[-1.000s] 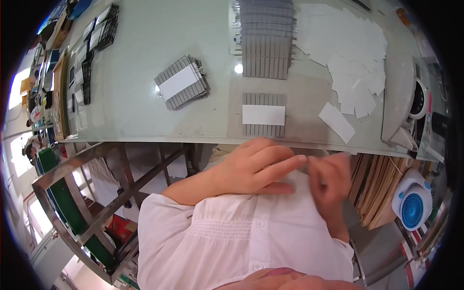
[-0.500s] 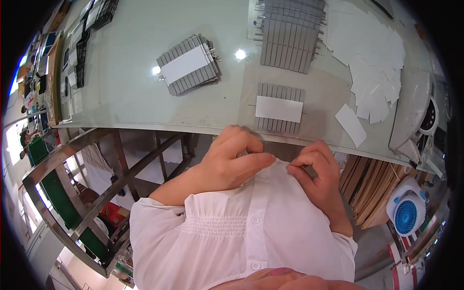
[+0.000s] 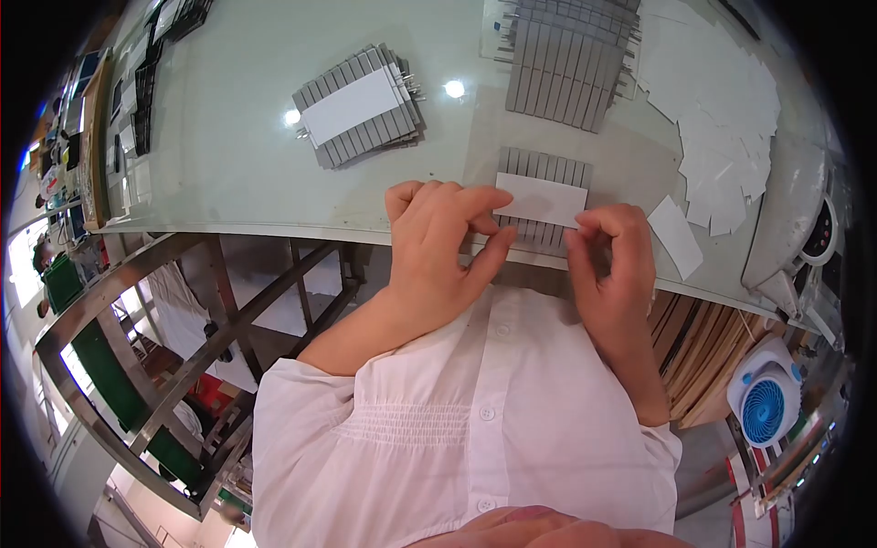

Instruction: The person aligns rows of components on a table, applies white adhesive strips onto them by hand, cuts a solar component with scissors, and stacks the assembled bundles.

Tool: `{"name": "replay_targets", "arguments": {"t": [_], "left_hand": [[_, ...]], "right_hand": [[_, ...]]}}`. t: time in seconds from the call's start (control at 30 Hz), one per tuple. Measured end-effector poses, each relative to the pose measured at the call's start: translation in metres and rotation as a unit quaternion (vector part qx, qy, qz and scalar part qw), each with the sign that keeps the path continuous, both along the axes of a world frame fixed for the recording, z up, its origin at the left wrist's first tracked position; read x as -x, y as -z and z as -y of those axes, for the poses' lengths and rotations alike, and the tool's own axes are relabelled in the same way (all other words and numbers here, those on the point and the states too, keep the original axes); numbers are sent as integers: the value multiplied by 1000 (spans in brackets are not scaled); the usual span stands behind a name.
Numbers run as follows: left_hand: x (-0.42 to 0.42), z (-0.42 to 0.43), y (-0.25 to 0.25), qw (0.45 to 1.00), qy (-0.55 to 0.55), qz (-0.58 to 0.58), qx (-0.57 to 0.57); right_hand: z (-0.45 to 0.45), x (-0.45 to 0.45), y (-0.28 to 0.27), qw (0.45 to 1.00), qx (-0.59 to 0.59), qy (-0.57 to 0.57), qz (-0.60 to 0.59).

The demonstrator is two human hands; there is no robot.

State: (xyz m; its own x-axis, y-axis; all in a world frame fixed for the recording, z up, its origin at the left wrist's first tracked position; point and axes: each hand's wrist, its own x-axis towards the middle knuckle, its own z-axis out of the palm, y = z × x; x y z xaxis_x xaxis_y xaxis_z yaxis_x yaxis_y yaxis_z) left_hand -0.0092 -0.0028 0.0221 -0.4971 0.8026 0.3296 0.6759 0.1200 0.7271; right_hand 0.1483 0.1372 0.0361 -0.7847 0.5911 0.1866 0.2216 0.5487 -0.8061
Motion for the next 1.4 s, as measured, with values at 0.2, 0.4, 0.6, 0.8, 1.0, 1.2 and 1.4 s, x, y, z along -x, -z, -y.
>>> {"name": "replay_targets", "arguments": {"t": [0.2, 0.4, 0.6, 0.8, 1.0, 1.2, 1.4], "left_hand": [[-3, -3, 2, 999, -19, -26, 29], [-4, -6, 4, 998, -29, -39, 38], [-5, -7, 1, 997, -43, -43, 36], [11, 18, 5, 987, -6, -160, 3], [22, 30, 11, 955, 63, -288, 46], [21, 32, 11, 961, 77, -260, 49], [9, 24, 12, 948, 86, -297, 75]], "right_hand": [[-1, 3, 4, 999, -29, 9, 14], [-1, 4, 5, 999, -40, 5, 22], [-2, 1, 7, 999, -44, 5, 4], [-9, -30, 3, 994, -109, -10, 6], [-9, -37, 12, 972, -224, -51, 48], [-10, -40, 12, 979, -194, -48, 45], [5, -15, 7, 970, -226, -71, 57]]}}
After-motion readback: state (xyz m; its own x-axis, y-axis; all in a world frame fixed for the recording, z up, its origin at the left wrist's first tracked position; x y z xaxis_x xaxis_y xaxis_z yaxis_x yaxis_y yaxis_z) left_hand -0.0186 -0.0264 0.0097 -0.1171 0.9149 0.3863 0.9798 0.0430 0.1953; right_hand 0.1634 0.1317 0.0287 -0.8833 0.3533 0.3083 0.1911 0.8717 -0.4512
